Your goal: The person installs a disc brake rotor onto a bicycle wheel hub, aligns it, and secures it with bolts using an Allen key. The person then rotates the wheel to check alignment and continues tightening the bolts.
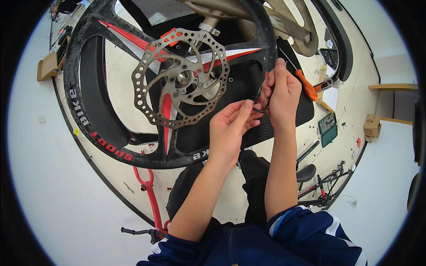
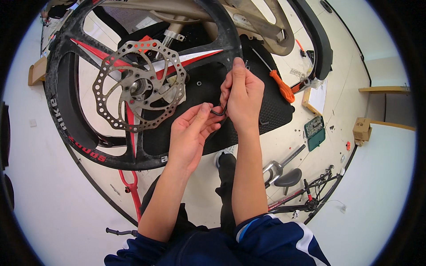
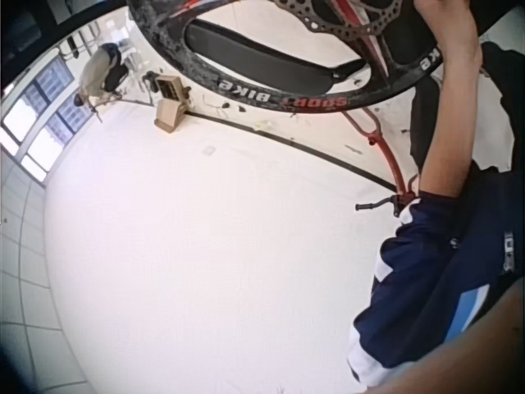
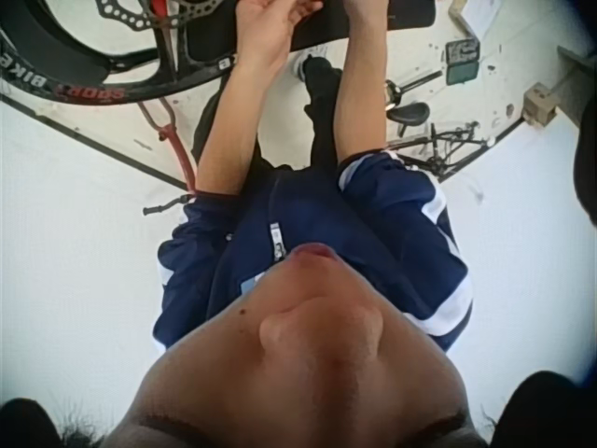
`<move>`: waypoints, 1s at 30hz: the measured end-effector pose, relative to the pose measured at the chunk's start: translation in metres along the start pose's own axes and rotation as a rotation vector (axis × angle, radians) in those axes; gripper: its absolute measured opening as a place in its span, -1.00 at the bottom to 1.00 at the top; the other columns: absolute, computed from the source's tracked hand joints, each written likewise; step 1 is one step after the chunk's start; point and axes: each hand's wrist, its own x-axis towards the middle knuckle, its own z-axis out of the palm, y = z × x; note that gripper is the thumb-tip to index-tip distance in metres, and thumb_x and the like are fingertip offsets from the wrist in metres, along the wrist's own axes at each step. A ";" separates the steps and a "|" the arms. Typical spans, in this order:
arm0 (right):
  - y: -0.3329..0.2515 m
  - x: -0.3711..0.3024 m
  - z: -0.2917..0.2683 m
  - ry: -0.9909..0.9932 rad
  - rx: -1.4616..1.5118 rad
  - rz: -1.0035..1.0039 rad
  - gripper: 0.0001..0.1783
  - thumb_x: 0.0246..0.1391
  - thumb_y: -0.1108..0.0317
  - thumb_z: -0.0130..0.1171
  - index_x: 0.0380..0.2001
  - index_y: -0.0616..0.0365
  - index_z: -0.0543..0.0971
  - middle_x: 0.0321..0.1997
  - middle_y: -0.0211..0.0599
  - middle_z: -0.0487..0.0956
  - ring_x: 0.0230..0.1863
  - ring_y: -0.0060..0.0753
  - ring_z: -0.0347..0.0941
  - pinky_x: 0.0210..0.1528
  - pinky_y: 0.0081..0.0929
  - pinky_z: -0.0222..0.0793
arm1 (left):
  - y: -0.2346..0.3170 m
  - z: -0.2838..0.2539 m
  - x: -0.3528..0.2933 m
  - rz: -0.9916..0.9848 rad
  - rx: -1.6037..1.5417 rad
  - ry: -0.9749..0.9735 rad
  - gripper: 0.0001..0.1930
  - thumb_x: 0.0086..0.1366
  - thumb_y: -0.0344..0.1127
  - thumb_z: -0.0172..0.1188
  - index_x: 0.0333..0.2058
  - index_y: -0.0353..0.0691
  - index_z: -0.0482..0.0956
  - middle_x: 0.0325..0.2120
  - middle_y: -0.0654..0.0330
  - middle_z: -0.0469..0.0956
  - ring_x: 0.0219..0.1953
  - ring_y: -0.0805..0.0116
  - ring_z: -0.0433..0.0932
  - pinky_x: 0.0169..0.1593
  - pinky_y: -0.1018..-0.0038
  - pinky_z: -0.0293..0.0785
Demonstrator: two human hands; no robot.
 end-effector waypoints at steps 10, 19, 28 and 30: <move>0.002 -0.005 0.009 0.013 0.013 -0.151 -0.47 0.48 0.09 -0.15 -0.60 0.12 0.29 -0.74 -0.46 0.25 -0.78 -0.68 0.11 -0.74 -0.66 0.04 | 0.001 -0.003 0.001 -0.051 -0.038 -0.004 -0.72 0.42 -0.19 0.22 -0.11 -0.32 0.60 -0.23 0.15 0.66 -0.15 0.36 0.65 -0.10 0.49 0.53; 0.004 -0.007 0.012 0.074 0.067 -0.155 -0.43 0.44 0.05 -0.03 -0.65 0.14 0.34 -0.77 -0.47 0.29 -0.79 -0.69 0.16 -0.75 -0.64 0.01 | 0.001 -0.009 0.002 -0.054 -0.104 -0.044 -0.72 0.39 -0.24 0.26 -0.11 -0.38 0.63 -0.29 0.18 0.66 -0.28 0.45 0.61 -0.17 0.56 0.52; -0.005 -0.011 0.024 0.156 0.409 0.231 -0.54 0.40 0.01 -0.01 -0.53 0.05 0.29 -0.69 -0.52 0.18 -0.78 -0.64 0.02 -0.74 -0.64 -0.04 | -0.001 -0.002 -0.005 0.107 -0.218 -0.147 -0.72 0.42 -0.29 0.21 -0.03 -0.36 0.63 -0.20 0.18 0.66 -0.18 0.43 0.61 -0.04 0.51 0.49; -0.006 -0.011 0.024 0.156 0.422 0.256 -0.57 0.40 0.03 0.00 -0.51 0.05 0.30 -0.69 -0.52 0.18 -0.77 -0.64 0.01 -0.74 -0.62 -0.05 | -0.002 -0.003 -0.004 0.086 -0.247 -0.149 -0.73 0.43 -0.29 0.20 -0.03 -0.35 0.63 -0.20 0.18 0.66 -0.18 0.44 0.61 -0.03 0.51 0.49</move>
